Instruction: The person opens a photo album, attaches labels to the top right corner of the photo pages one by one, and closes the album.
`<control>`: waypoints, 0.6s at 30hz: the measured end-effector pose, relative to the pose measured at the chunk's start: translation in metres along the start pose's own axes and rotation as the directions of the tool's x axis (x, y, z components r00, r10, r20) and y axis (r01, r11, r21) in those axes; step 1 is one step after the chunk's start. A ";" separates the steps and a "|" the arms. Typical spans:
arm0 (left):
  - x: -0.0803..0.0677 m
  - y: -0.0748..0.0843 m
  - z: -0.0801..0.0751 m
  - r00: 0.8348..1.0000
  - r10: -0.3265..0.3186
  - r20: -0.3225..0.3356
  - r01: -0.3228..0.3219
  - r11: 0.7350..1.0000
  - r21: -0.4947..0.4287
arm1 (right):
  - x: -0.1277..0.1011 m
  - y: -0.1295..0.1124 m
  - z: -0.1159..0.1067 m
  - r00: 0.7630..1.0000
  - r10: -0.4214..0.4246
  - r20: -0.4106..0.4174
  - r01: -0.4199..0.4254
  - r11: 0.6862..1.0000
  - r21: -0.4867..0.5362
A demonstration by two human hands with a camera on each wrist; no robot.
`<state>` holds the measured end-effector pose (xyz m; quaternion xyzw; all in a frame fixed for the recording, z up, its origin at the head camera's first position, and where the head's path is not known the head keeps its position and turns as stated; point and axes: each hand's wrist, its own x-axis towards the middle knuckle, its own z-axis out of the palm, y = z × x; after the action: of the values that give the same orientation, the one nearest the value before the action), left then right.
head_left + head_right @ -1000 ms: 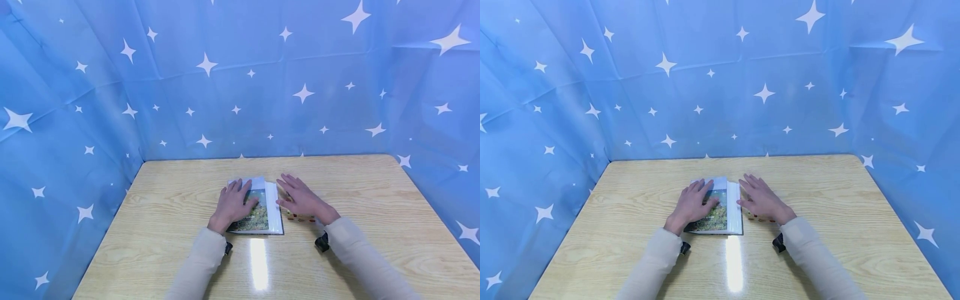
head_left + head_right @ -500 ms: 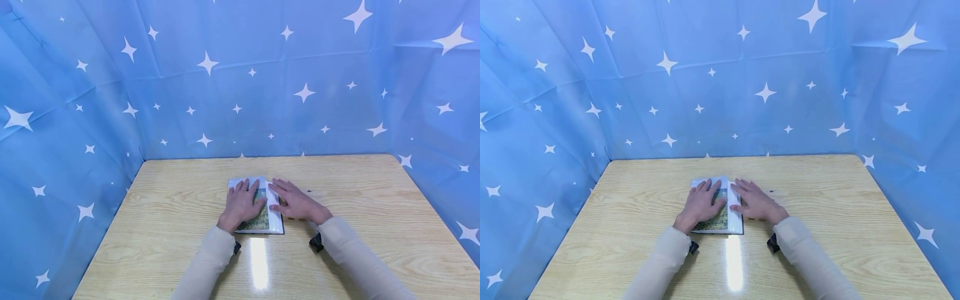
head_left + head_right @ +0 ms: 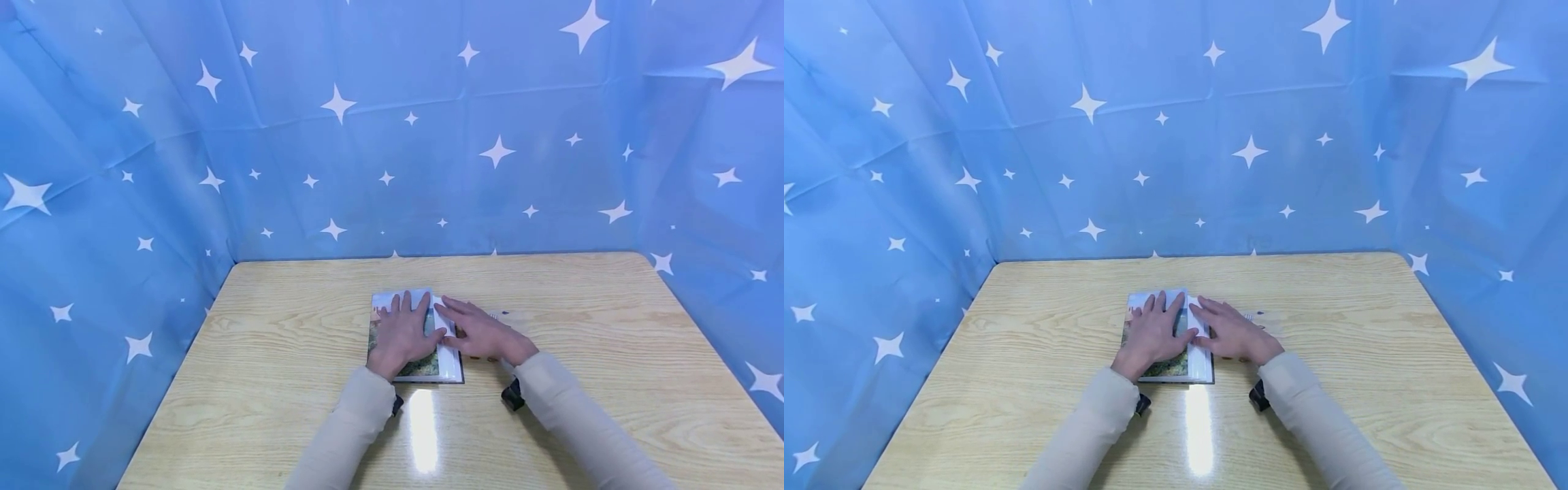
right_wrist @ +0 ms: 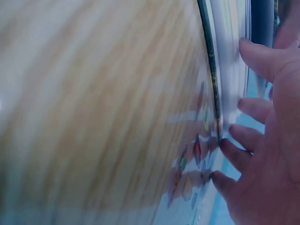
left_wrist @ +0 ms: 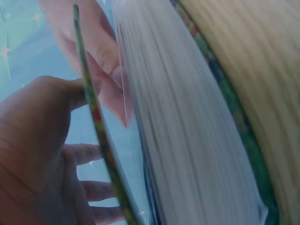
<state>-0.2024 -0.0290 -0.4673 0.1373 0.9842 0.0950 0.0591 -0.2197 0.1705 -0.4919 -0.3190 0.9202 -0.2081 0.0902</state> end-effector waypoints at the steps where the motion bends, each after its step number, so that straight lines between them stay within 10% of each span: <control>1: 0.000 0.001 0.000 1.000 -0.004 0.006 0.004 1.000 0.000 | 0.000 0.000 0.000 1.000 0.003 0.002 -0.003 1.000 0.001; 18: 0.000 0.000 -0.008 1.000 -0.015 0.018 0.017 0.989 -0.149 | 0.002 -0.004 -0.004 0.998 0.039 0.042 -0.039 0.999 0.012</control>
<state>-0.2039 -0.0304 -0.4592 0.1254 0.9749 0.1666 0.0783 -0.2200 0.1679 -0.4866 -0.3046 0.9228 -0.2056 0.1155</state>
